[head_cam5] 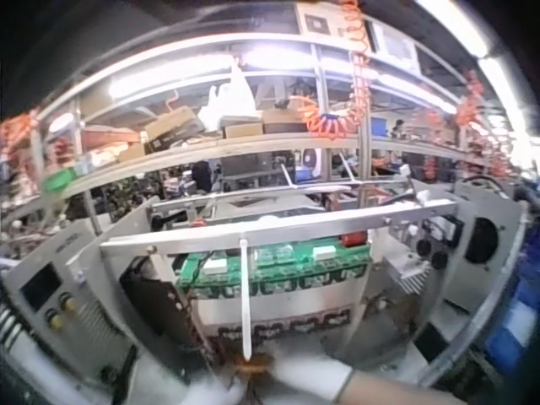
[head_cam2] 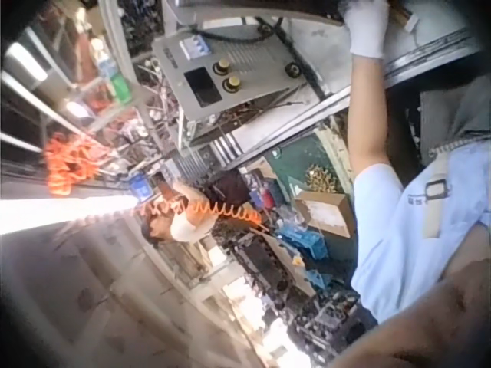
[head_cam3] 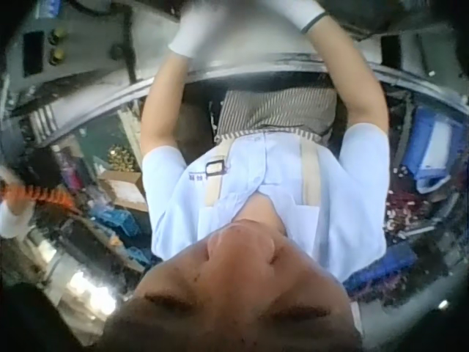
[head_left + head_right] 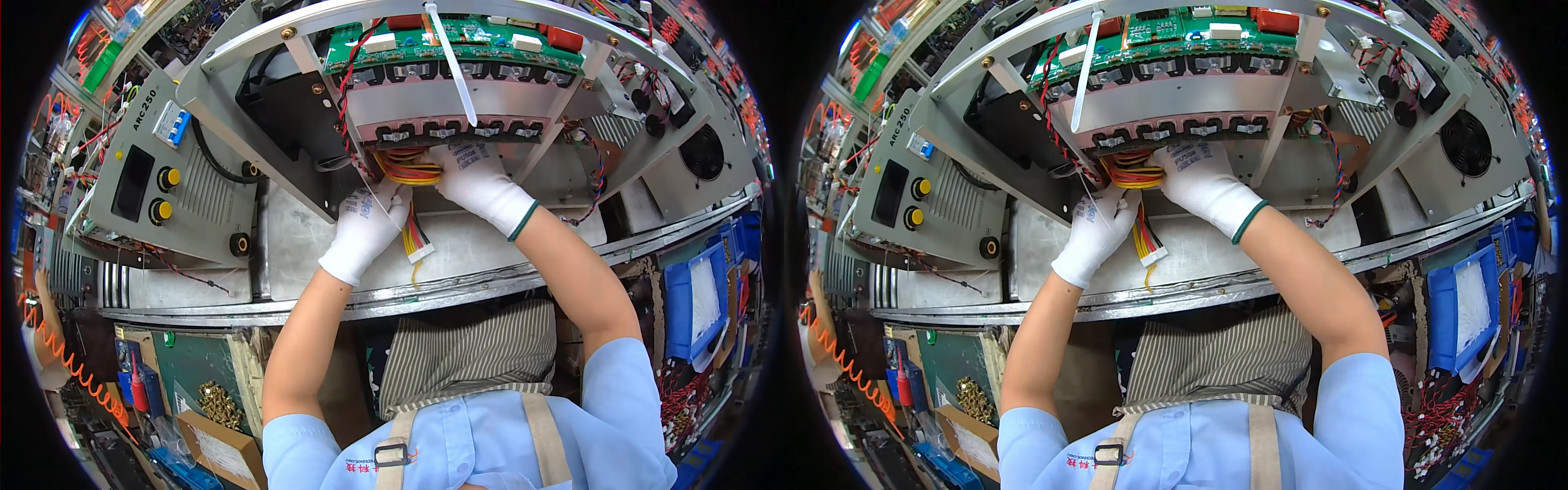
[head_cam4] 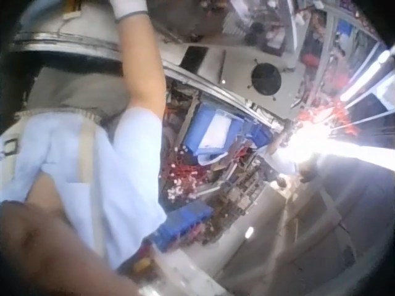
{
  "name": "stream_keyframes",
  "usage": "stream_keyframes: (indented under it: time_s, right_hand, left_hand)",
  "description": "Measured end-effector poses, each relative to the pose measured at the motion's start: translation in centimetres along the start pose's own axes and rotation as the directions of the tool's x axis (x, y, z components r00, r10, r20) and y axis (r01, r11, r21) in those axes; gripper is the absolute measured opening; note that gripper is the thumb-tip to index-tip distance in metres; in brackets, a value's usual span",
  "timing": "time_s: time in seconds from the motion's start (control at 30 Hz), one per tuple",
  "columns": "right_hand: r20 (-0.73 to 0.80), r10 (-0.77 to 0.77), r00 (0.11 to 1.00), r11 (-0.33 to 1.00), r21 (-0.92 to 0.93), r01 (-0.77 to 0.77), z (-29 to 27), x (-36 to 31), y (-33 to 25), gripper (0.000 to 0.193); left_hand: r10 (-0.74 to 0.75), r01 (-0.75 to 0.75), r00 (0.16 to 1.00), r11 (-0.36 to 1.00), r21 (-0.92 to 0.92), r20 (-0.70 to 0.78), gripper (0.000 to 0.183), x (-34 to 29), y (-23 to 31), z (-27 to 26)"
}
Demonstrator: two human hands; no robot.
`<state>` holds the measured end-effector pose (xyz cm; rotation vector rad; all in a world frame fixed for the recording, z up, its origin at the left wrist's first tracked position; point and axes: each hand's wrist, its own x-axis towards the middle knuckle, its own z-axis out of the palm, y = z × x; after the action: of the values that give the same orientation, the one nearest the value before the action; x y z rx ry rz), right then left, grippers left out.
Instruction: The person assembles an electronic device by inserting wires into a circuit board and securing them with zip ties. They then attach a fan to the device's casing using a screwdriver. The task involves handling wires, zip ties, a circuit board, a fan, and a screwdriver.
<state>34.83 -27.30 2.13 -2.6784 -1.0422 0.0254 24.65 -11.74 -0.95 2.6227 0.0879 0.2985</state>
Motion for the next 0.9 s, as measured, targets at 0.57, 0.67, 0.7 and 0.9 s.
stream_keyframes:
  time_s: [0.57,0.67,0.7,0.9]
  right_hand:
    - [0.117,-0.086,0.989,0.942,0.332,0.043,2.8,0.4,0.7,0.040]
    - [0.072,-0.086,0.994,0.731,0.682,0.014,6.0,2.1,5.3,0.049]
    - [0.081,-0.140,0.987,0.490,0.872,-0.002,9.4,4.4,7.0,0.050]
    - [-0.212,-0.057,0.976,0.806,0.566,0.171,4.4,5.7,4.9,0.046]
  left_hand:
    - [0.326,-0.375,0.917,0.900,0.223,0.229,0.019,-2.2,-0.7,-0.3]
    - [0.032,-0.075,0.981,0.971,0.229,0.189,0.038,-1.3,1.7,1.5]
    - [0.091,-0.113,0.990,0.969,0.220,0.112,0.045,-2.5,1.8,1.6]
    - [-0.158,0.134,0.980,0.973,-0.189,-0.122,0.032,-9.7,2.3,-1.9]
